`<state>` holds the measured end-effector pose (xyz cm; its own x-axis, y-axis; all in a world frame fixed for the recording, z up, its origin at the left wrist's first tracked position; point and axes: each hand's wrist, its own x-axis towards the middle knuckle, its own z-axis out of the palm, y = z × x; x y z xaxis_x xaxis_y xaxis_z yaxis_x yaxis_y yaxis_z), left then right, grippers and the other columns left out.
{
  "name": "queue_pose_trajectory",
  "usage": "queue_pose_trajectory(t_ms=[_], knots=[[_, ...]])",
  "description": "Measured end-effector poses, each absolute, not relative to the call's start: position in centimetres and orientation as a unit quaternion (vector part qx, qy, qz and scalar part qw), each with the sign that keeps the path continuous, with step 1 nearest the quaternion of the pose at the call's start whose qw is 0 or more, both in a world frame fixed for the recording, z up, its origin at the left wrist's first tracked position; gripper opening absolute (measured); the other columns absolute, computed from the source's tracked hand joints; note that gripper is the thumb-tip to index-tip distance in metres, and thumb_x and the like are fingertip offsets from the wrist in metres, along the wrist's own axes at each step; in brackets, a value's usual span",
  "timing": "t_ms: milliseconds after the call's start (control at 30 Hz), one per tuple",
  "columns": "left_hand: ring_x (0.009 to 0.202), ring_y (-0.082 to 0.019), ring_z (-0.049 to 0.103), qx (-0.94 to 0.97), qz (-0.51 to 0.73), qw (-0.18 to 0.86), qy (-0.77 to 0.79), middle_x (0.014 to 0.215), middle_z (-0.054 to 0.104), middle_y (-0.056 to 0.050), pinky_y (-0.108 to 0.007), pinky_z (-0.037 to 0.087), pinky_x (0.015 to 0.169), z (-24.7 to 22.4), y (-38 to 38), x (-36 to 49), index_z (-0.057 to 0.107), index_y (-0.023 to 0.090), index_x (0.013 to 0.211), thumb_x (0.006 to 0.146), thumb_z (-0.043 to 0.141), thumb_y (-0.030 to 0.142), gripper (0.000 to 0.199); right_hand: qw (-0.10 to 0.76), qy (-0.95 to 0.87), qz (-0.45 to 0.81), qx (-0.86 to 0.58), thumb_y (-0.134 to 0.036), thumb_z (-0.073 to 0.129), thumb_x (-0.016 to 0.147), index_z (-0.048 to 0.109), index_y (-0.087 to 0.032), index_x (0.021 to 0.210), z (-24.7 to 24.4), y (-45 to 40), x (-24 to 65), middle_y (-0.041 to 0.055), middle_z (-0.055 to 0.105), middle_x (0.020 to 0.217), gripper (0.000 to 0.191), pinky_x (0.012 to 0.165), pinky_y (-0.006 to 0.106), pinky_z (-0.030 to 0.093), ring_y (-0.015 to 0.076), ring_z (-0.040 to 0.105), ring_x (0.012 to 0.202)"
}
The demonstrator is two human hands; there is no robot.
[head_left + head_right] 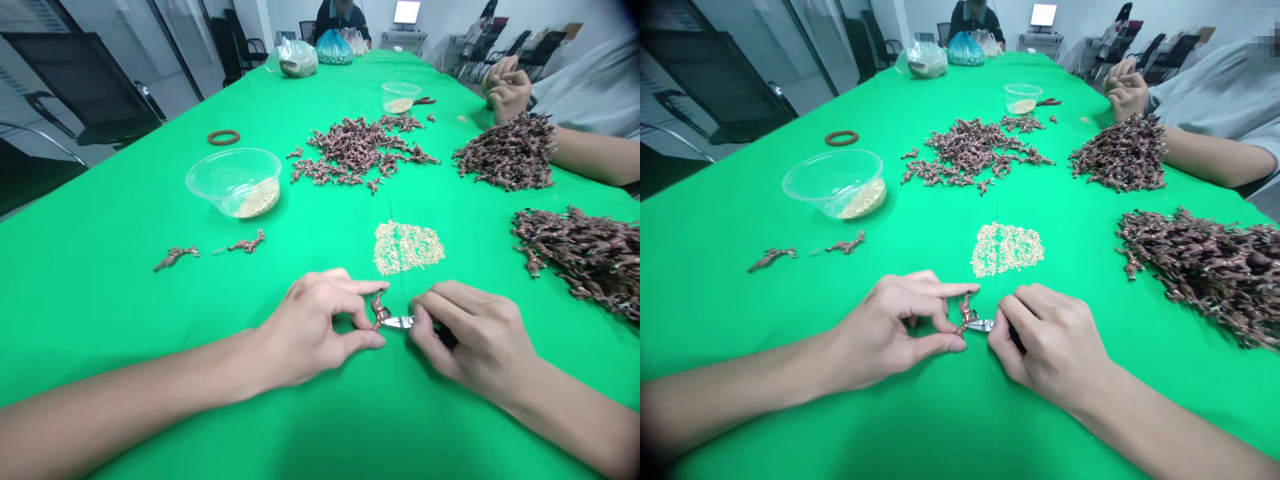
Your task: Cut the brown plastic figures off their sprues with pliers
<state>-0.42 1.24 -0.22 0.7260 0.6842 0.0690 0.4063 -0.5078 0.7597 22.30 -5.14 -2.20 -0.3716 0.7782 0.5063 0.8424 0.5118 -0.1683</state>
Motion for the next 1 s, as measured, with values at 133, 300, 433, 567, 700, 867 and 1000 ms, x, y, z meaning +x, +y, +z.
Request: queue_pose_trajectory(t_ms=[133,300,433,567,700,867,1000], knots=[[0.095,-0.026,0.065,0.847,0.186,0.378,0.323,0.130,0.068,-0.007,-0.042,0.047,0.087,-0.35,1.26,-0.37,0.072,0.020,0.068,0.079,0.078,0.037,0.022,0.273,-0.828,-0.057,-0.487,-0.016,0.057,0.088,0.065,-0.017,0.078,-2.18,-5.15,22.33,-0.0008,0.050,0.062,0.012,0.052,0.030,0.031,0.0123,0.042,0.054],[0.091,-0.025,0.066,0.842,0.178,0.388,0.330,0.129,0.069,-0.008,-0.043,0.047,0.086,-0.14,1.13,-0.24,0.071,0.019,0.068,0.079,0.078,0.037,0.022,0.268,-0.831,-0.053,-0.485,-0.016,0.058,0.088,0.064,-0.017,0.079,-2.23,-5.19,22.41,-0.0002,0.052,0.064,0.011,0.053,0.030,0.032,0.0122,0.043,0.054],[0.091,-0.024,0.065,0.842,0.187,0.389,0.324,0.127,0.070,-0.009,-0.041,0.047,0.086,-0.09,1.04,-0.24,0.071,0.018,0.068,0.079,0.079,0.034,0.021,0.263,-0.833,-0.059,-0.483,-0.016,0.058,0.089,0.064,-0.018,0.080,-2.28,-5.20,22.44,-0.0003,0.053,0.064,0.011,0.054,0.030,0.033,0.0124,0.043,0.055],[0.091,-0.023,0.065,0.845,0.193,0.385,0.318,0.127,0.070,-0.008,-0.040,0.047,0.084,-0.32,1.05,-0.31,0.071,0.018,0.068,0.079,0.080,0.033,0.020,0.261,-0.836,-0.064,-0.479,-0.016,0.058,0.089,0.063,-0.017,0.078,-2.24,-5.21,22.40,0.0002,0.053,0.065,0.012,0.054,0.030,0.034,0.0127,0.042,0.055],[0.092,-0.022,0.064,0.846,0.195,0.376,0.322,0.126,0.071,-0.006,-0.039,0.048,0.084,-0.43,1.03,-0.31,0.070,0.018,0.067,0.078,0.080,0.029,0.019,0.256,-0.838,-0.070,-0.476,-0.016,0.058,0.089,0.062,-0.017,0.073,-2.19,-5.23,22.34,-0.0002,0.050,0.063,0.017,0.054,0.030,0.033,0.0125,0.041,0.055],[0.091,-0.021,0.064,0.847,0.193,0.376,0.322,0.126,0.071,-0.006,-0.039,0.048,0.083,-0.29,1.05,-0.26,0.070,0.017,0.067,0.077,0.081,0.028,0.019,0.241,-0.843,-0.090,-0.472,-0.017,0.058,0.089,0.060,-0.018,0.069,-2.16,-5.28,22.35,-0.0008,0.047,0.062,0.020,0.054,0.031,0.032,0.0127,0.040,0.056],[0.092,-0.021,0.065,0.846,0.196,0.378,0.321,0.125,0.071,-0.006,-0.038,0.049,0.083,-0.21,1.09,-0.22,0.069,0.017,0.066,0.077,0.082,0.027,0.020,0.232,-0.847,-0.115,-0.465,-0.019,0.060,0.088,0.058,-0.018,0.068,-2.13,-5.45,22.41,-0.0008,0.046,0.062,0.021,0.054,0.032,0.031,0.0130,0.039,0.056]])
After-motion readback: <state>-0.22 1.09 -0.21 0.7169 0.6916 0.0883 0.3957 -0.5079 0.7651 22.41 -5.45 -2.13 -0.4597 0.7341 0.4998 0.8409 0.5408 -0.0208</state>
